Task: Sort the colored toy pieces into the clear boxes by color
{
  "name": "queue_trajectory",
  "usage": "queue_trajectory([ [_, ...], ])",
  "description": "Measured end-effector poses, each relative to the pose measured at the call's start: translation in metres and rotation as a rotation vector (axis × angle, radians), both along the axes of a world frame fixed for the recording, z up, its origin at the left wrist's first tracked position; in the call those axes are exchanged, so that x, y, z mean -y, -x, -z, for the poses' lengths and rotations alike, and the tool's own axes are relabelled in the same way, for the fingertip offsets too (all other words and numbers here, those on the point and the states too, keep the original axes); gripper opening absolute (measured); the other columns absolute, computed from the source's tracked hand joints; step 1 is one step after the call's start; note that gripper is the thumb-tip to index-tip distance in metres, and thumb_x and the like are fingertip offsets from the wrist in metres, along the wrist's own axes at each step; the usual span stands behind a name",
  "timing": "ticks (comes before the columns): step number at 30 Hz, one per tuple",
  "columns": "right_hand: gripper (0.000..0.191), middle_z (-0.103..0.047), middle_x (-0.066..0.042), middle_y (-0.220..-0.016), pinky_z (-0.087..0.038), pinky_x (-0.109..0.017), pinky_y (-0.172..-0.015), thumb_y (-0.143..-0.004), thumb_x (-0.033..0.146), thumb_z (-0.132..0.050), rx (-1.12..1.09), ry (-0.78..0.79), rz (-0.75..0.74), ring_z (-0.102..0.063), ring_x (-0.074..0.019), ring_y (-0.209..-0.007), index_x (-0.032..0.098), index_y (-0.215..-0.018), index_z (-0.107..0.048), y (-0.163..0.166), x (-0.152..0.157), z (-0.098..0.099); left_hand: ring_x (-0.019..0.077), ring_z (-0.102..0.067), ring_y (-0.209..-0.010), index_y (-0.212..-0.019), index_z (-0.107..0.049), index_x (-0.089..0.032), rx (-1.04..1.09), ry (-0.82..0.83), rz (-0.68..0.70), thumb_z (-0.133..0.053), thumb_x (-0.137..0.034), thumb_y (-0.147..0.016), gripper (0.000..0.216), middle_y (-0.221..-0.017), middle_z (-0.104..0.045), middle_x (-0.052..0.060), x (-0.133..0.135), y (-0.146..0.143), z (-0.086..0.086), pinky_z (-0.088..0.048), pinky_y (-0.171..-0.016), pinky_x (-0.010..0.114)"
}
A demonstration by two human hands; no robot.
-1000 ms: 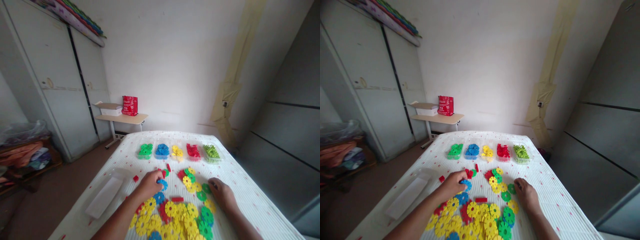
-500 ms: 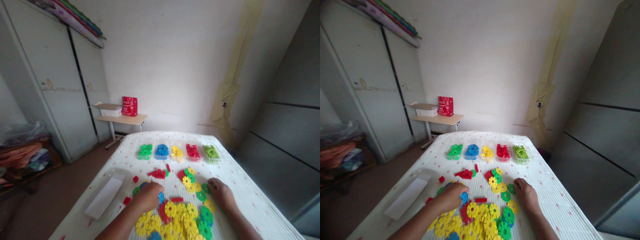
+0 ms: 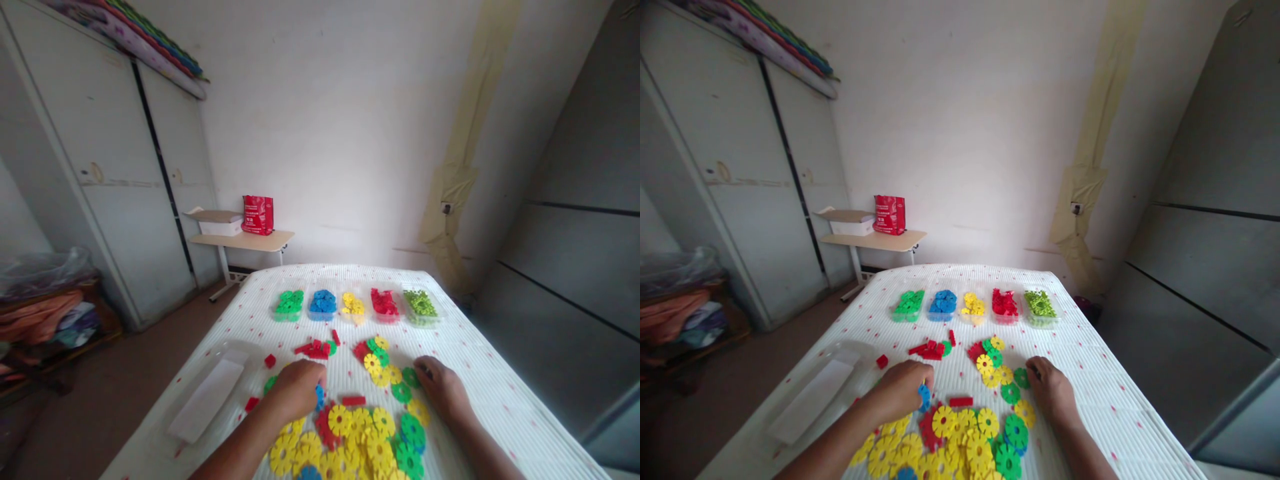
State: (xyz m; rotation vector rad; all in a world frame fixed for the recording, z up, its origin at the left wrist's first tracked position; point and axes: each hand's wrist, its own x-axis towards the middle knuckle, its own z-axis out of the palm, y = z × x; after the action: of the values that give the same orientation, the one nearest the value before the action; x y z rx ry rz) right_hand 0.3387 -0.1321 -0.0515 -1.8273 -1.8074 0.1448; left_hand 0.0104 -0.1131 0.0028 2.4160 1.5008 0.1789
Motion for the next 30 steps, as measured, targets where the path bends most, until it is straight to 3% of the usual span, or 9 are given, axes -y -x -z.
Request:
queue_trajectory([
  [13, 0.026, -0.068, -0.004, -0.081, -0.044, -0.027, -0.064, -0.079, 0.033, -0.039, 0.010, -0.014, 0.014, -0.064, -0.0191, -0.072, 0.022, -0.080, -0.062, 0.000, -0.001, 0.001, 0.0207, -0.061, -0.073, -0.068, -0.068, -0.020, 0.104, 0.024, -0.025, -0.053, -0.007, -0.055, 0.024, -0.076, -0.069, 0.004, -0.003, 0.002, -0.005, -0.033, -0.057, 0.024],
  [21, 0.025, -0.068, -0.004, -0.081, -0.044, -0.026, -0.064, -0.080, 0.032, -0.039, 0.025, -0.004, -0.005, -0.064, -0.0186, -0.072, 0.021, -0.081, -0.062, -0.001, -0.001, 0.002, 0.0128, -0.052, -0.064, -0.069, -0.062, -0.019, 0.364, 0.113, -0.035, -0.053, -0.008, -0.056, 0.019, -0.064, -0.057, -0.004, -0.012, 0.004, -0.007, -0.027, -0.052, 0.020],
  [26, 0.024, -0.067, -0.003, -0.080, -0.043, -0.025, -0.064, -0.080, 0.032, -0.039, 0.026, -0.009, 0.010, -0.063, -0.0176, -0.071, 0.023, -0.079, -0.061, 0.000, 0.000, 0.002, 0.0100, -0.049, -0.061, -0.065, -0.056, -0.017, 0.569, 0.200, -0.122, -0.056, -0.004, -0.058, 0.014, -0.059, -0.050, -0.007, -0.025, 0.002, -0.003, -0.031, -0.054, 0.018],
  [30, 0.025, -0.066, -0.004, -0.082, -0.043, -0.026, -0.066, -0.080, 0.031, -0.038, 0.029, 0.015, 0.005, -0.063, -0.0181, -0.073, 0.022, -0.080, -0.061, -0.001, -0.001, 0.004, 0.0077, -0.048, -0.050, -0.073, -0.056, -0.015, 0.717, 0.318, -0.226, -0.059, -0.007, -0.068, 0.009, -0.059, -0.051, -0.007, -0.036, 0.002, 0.002, -0.034, -0.046, 0.018],
])
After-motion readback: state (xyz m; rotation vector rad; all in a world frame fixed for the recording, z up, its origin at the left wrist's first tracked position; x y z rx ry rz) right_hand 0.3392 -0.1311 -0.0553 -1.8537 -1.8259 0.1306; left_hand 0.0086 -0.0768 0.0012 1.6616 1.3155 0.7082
